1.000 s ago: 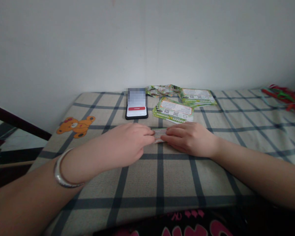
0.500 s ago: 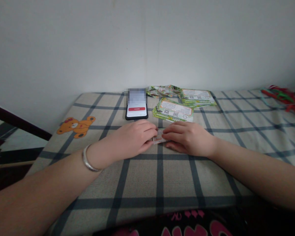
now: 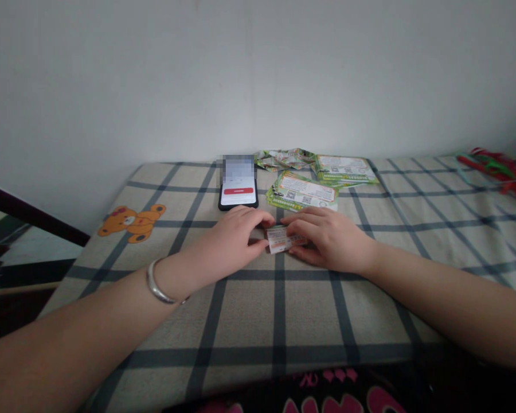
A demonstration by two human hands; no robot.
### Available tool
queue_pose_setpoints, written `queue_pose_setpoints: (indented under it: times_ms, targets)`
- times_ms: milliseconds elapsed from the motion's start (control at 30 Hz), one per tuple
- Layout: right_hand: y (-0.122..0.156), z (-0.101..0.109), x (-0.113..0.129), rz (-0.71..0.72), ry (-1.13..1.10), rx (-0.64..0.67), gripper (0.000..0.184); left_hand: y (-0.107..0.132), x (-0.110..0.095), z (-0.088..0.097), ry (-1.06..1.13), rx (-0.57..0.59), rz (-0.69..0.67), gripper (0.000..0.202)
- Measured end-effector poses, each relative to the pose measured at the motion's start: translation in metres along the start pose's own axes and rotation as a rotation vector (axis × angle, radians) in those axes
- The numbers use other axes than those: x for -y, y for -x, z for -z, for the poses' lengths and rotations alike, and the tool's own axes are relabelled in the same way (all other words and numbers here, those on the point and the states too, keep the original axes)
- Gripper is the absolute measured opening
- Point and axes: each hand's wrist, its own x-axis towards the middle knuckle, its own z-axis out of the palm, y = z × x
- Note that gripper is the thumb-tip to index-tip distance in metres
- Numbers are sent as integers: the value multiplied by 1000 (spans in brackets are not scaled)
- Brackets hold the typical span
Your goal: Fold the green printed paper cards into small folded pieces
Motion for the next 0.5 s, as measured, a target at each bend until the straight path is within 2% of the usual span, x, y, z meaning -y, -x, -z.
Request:
queue_pose_setpoints:
  times_ms: [100, 333, 500]
  targets:
    - [-1, 1, 1, -10, -16, 5, 18, -1, -1, 0, 53, -16, 64, 20]
    - [-2, 2, 0, -37, -71, 13, 22, 5, -3, -3, -140, -88, -27, 18]
    - [-1, 2, -1, -66, -69, 6, 25, 6, -5, -1, -153, -59, -5, 20]
